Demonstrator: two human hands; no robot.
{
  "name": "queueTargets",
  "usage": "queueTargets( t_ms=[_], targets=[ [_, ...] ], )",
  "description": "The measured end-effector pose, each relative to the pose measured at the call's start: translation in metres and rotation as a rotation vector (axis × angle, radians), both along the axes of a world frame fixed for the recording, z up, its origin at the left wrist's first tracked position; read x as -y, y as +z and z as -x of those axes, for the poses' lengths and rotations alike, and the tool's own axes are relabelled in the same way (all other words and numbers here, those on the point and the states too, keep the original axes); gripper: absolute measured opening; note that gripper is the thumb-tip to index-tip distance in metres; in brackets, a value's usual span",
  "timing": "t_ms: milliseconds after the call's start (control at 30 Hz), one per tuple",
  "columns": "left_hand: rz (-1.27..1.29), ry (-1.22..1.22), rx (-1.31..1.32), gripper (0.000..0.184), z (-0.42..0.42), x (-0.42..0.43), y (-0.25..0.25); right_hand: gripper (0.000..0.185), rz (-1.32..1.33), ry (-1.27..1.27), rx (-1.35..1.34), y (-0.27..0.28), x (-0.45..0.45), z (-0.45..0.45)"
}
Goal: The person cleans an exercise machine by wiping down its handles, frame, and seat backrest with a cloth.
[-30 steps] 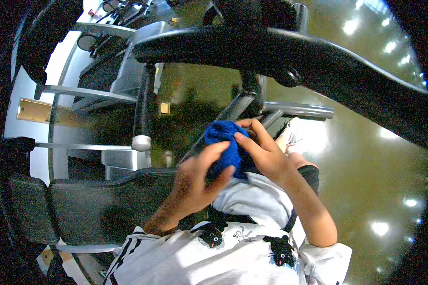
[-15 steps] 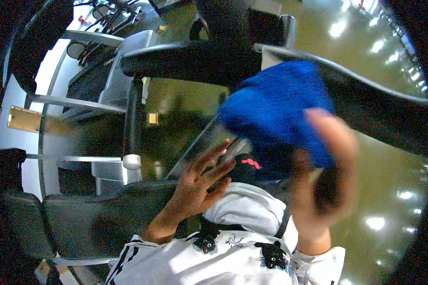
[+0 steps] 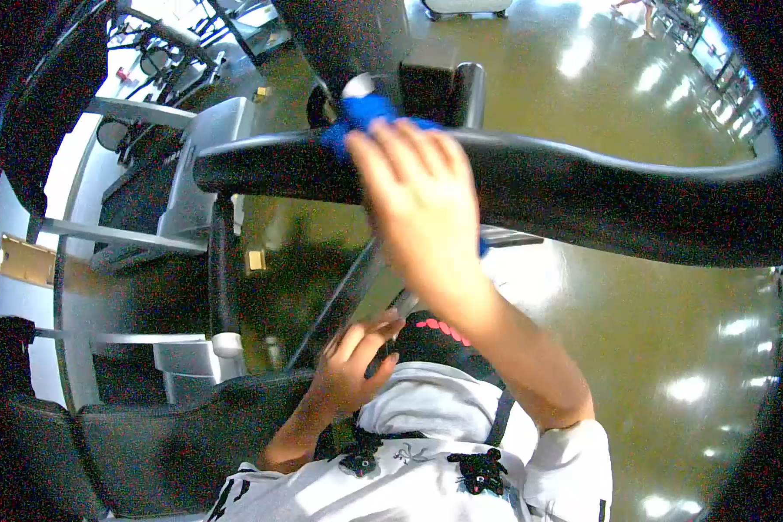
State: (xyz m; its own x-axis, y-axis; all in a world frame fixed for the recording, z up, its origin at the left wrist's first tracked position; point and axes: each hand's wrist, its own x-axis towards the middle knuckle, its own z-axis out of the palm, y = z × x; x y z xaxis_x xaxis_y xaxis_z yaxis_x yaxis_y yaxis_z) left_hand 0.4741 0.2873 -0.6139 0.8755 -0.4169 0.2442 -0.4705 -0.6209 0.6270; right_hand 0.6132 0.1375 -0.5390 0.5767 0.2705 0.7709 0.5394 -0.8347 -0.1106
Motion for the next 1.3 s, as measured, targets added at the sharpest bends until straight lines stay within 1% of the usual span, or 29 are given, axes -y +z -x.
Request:
queueTargets(
  t_ms=[67,100,167,200,233,300,367,433,500,567,600,633,667,700,733,767,800,833,867,900,1033,1067,1200,1267,1300],
  targets=[
    [0.01,-0.009,0.018,0.04,-0.003,0.002,0.001,0.035,0.001,0.163,-0.06,0.001,-0.011,-0.002],
    [0.011,-0.017,0.026,0.04,-0.006,0.003,0.003,0.035,0.004,0.237,-0.114,0.01,-0.008,-0.004],
    [0.021,0.039,0.019,0.038,-0.011,0.005,0.009,0.036,0.018,0.311,-0.227,0.025,0.005,-0.013],
    [0.02,0.058,0.048,0.036,-0.015,0.006,0.01,0.037,0.025,0.314,-0.225,0.031,0.013,-0.017],
    [0.022,0.051,0.053,0.036,-0.021,0.006,0.014,0.037,0.024,0.286,-0.264,0.038,0.023,-0.022],
    [0.047,0.14,0.182,0.034,-0.033,0.006,0.02,0.029,0.023,0.178,-0.249,0.053,0.047,-0.033],
    [0.162,0.152,0.272,0.031,-0.053,0.007,0.029,0.023,0.043,0.06,-0.31,0.085,0.076,-0.05],
    [0.213,0.197,0.371,0.027,-0.072,0.009,0.042,0.021,0.144,-0.191,-0.205,0.116,0.095,-0.069],
    [0.316,0.251,0.486,0.018,-0.094,0.018,0.059,0.019,0.152,-0.219,0.062,0.13,0.119,-0.103],
    [0.464,0.223,0.61,0.019,-0.121,0.028,0.074,0.034,-0.401,-0.02,-0.199,0.147,0.099,-0.116],
    [0.509,0.219,0.645,0.017,-0.138,0.035,0.079,0.027,-0.485,0.056,-0.173,0.14,0.089,-0.118],
    [0.552,0.212,0.681,0.015,-0.156,0.042,0.083,0.021,-0.51,-0.186,-0.425,0.109,0.109,-0.179],
    [0.522,0.233,0.67,0.013,-0.173,0.049,0.085,0.028,-0.471,-0.094,-0.399,0.098,0.078,-0.156],
    [0.453,0.269,0.68,0.01,-0.193,0.055,0.078,0.037,0.102,-0.107,-0.472,0.063,0.088,-0.198],
    [0.303,0.327,0.589,0.01,-0.196,0.058,0.08,0.038,0.045,-0.076,-0.66,0.062,0.056,-0.164],
    [0.151,0.383,0.491,0.01,-0.194,0.06,0.078,0.044,-0.019,-0.133,-0.377,0.038,0.045,-0.153],
    [0.213,0.351,0.49,0.012,-0.195,0.061,0.076,0.044,-0.047,-0.067,-0.539,0.047,0.05,-0.153],
    [0.207,0.347,0.486,0.012,-0.197,0.06,0.076,0.045,-0.075,0.0,-0.702,0.063,0.056,-0.152],
    [0.173,0.336,0.505,0.011,-0.196,0.059,0.075,0.04,-0.055,0.039,-0.752,0.074,0.062,-0.148],
    [0.139,0.326,0.519,0.011,-0.194,0.058,0.076,0.029,0.073,0.076,-0.667,0.076,0.065,-0.146],
    [0.118,0.312,0.517,0.012,-0.195,0.056,0.077,0.025,0.23,-0.031,-0.355,0.072,0.058,-0.124],
    [0.119,0.314,0.517,0.012,-0.195,0.056,0.077,0.024,0.244,-0.011,-0.291,0.07,0.056,-0.118],
    [0.126,0.32,0.555,0.011,-0.195,0.056,0.076,0.024,0.343,0.013,-0.284,0.085,0.057,-0.103],
    [0.105,0.322,0.564,0.011,-0.195,0.057,0.076,0.024,0.382,0.006,-0.387,0.097,0.062,-0.1],
    [0.107,0.321,0.571,0.011,-0.195,0.056,0.076,0.026,0.363,0.085,-0.484,0.106,0.07,-0.107]
  ],
)
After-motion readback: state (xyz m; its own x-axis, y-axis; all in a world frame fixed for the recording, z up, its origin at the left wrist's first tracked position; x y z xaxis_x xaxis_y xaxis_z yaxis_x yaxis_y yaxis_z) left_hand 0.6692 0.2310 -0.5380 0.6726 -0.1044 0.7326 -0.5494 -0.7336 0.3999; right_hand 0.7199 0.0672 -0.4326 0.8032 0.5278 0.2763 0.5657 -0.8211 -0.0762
